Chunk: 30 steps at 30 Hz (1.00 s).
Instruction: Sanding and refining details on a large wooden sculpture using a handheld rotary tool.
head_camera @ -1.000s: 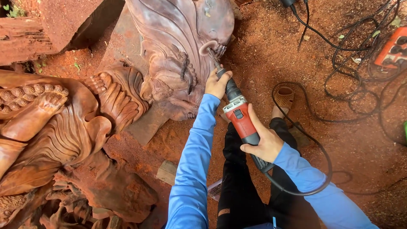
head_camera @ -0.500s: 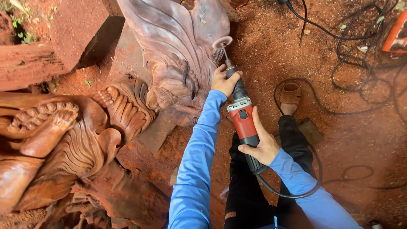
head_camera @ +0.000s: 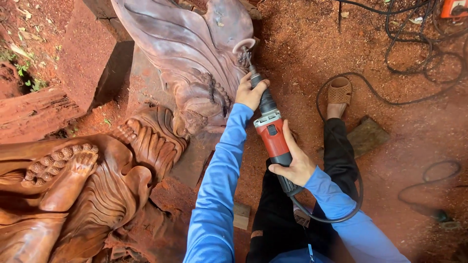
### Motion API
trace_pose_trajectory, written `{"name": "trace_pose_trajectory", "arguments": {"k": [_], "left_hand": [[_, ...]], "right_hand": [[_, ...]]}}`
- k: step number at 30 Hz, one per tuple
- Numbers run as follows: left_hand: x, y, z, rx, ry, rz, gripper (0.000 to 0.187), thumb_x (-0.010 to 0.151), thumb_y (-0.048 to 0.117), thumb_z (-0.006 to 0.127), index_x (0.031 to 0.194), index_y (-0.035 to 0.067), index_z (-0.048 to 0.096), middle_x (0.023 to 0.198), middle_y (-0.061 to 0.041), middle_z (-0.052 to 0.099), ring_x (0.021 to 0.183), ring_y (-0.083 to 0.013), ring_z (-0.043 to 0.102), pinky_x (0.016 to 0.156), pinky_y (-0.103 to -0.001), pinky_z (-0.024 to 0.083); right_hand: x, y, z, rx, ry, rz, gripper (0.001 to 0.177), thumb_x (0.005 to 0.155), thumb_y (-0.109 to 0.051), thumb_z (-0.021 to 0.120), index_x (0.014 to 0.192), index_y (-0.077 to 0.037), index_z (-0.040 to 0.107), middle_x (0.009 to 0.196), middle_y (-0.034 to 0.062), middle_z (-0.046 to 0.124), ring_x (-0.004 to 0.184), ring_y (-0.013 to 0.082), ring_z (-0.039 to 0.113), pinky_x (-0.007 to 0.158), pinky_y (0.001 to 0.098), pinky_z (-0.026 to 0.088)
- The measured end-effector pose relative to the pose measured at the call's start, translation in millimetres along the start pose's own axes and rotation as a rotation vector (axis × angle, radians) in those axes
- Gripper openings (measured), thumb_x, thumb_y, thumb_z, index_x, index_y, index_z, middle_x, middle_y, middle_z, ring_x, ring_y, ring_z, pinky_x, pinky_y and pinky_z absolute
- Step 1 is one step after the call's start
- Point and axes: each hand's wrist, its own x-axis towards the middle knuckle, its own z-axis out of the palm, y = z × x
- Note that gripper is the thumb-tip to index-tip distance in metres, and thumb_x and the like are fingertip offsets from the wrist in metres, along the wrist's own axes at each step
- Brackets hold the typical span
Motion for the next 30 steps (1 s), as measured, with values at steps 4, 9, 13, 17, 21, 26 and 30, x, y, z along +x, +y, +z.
{"name": "trace_pose_trajectory", "arguments": {"k": [4, 9, 13, 17, 21, 26, 30], "left_hand": [[23, -17, 15, 0.098, -0.024, -0.003, 0.058, 0.072, 0.057, 0.083, 0.108, 0.011, 0.081, 0.156, -0.002, 0.045, 0.137, -0.03, 0.055, 0.12, -0.037, 0.042], [30, -15, 24, 0.269, -0.003, -0.092, 0.082, 0.067, 0.067, 0.08, 0.126, 0.011, 0.073, 0.161, -0.002, 0.037, 0.137, -0.0299, 0.055, 0.119, -0.037, 0.044], [23, -18, 25, 0.249, 0.014, -0.08, 0.078, 0.069, 0.065, 0.081, 0.125, 0.011, 0.075, 0.159, 0.0, 0.041, 0.135, -0.0304, 0.057, 0.119, -0.038, 0.045], [0, -8, 24, 0.15, 0.042, -0.073, 0.074, 0.071, 0.06, 0.083, 0.127, 0.013, 0.07, 0.153, -0.002, 0.048, 0.136, -0.0275, 0.056, 0.12, -0.036, 0.043], [-5, -2, 12, 0.099, 0.063, -0.082, 0.062, 0.072, 0.057, 0.082, 0.112, 0.01, 0.077, 0.156, 0.001, 0.046, 0.138, -0.0273, 0.054, 0.121, -0.037, 0.042], [4, 0, 5, 0.104, 0.078, -0.056, 0.062, 0.073, 0.055, 0.082, 0.114, 0.007, 0.077, 0.154, -0.003, 0.049, 0.136, -0.0301, 0.056, 0.119, -0.04, 0.044], [18, -10, 23, 0.195, 0.058, -0.101, 0.091, 0.07, 0.058, 0.084, 0.143, 0.011, 0.055, 0.125, -0.005, 0.072, 0.121, -0.0236, 0.068, 0.109, -0.038, 0.053]], "right_hand": [[-1, 13, 10, 0.099, 0.044, -0.005, 0.127, 0.067, -0.031, 0.084, 0.167, -0.035, 0.006, 0.129, 0.0261, 0.064, 0.098, 0.0364, 0.073, 0.083, 0.0465, 0.057], [7, 32, 4, 0.295, 0.029, -0.053, 0.128, 0.067, -0.015, 0.085, 0.167, -0.033, 0.007, 0.118, 0.0242, 0.066, 0.079, 0.0338, 0.077, 0.071, 0.0405, 0.066], [4, 34, 2, 0.26, 0.012, -0.063, 0.127, 0.068, -0.018, 0.085, 0.167, -0.031, 0.007, 0.118, 0.0257, 0.065, 0.084, 0.0356, 0.076, 0.071, 0.0442, 0.064], [-1, 31, -2, 0.169, -0.022, -0.089, 0.128, 0.067, -0.026, 0.086, 0.168, -0.032, 0.007, 0.126, 0.0243, 0.063, 0.095, 0.0341, 0.073, 0.08, 0.0473, 0.057], [1, 21, -4, 0.079, -0.06, -0.051, 0.128, 0.068, -0.029, 0.086, 0.167, -0.035, 0.005, 0.121, 0.0262, 0.065, 0.099, 0.0405, 0.074, 0.083, 0.05, 0.058], [6, 27, -3, 0.098, -0.05, -0.05, 0.129, 0.066, -0.029, 0.086, 0.167, -0.036, 0.007, 0.12, 0.0254, 0.066, 0.1, 0.0398, 0.073, 0.084, 0.0501, 0.057], [4, 18, 0, 0.163, -0.008, -0.032, 0.13, 0.065, -0.033, 0.086, 0.167, -0.036, 0.006, 0.118, 0.0248, 0.066, 0.098, 0.037, 0.072, 0.085, 0.0485, 0.056]]}}
